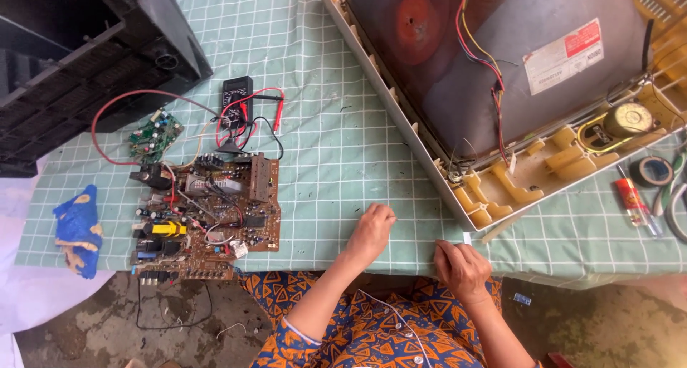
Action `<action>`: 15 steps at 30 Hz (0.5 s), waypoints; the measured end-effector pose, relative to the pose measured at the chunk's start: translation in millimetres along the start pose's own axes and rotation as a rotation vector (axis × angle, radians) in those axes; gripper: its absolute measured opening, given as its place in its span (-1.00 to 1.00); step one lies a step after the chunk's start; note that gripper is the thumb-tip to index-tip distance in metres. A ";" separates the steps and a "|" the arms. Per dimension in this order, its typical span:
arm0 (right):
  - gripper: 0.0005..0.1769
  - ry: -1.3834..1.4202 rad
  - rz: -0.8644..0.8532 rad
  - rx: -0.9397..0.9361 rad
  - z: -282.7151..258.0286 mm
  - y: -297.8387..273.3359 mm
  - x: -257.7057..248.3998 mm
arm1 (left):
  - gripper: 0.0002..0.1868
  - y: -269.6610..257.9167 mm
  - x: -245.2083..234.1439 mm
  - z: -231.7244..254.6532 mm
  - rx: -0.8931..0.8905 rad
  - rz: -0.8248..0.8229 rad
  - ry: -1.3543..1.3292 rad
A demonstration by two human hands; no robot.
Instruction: Repairing and cleaning a CRT television, involving soldering circuit board components and handling the internal speaker.
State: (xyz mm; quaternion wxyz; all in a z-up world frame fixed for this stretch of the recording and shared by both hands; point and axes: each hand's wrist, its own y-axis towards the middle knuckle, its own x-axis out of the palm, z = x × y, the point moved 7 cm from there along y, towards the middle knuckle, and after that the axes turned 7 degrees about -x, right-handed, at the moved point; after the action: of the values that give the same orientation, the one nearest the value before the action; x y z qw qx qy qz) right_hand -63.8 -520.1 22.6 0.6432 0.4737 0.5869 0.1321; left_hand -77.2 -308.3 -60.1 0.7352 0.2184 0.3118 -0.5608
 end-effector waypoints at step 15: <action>-0.90 0.005 -0.203 0.082 13.3 -38.8 23.0 | -0.80 -211.0 -176.7 -163.9 -0.717 0.597 -1.024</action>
State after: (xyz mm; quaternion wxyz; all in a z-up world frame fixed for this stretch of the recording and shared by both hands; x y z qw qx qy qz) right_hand -60.7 -529.4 -23.3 0.6318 0.4375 0.6384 0.0431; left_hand -346.2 -134.8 -46.2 0.9394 -0.2540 0.0181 -0.2294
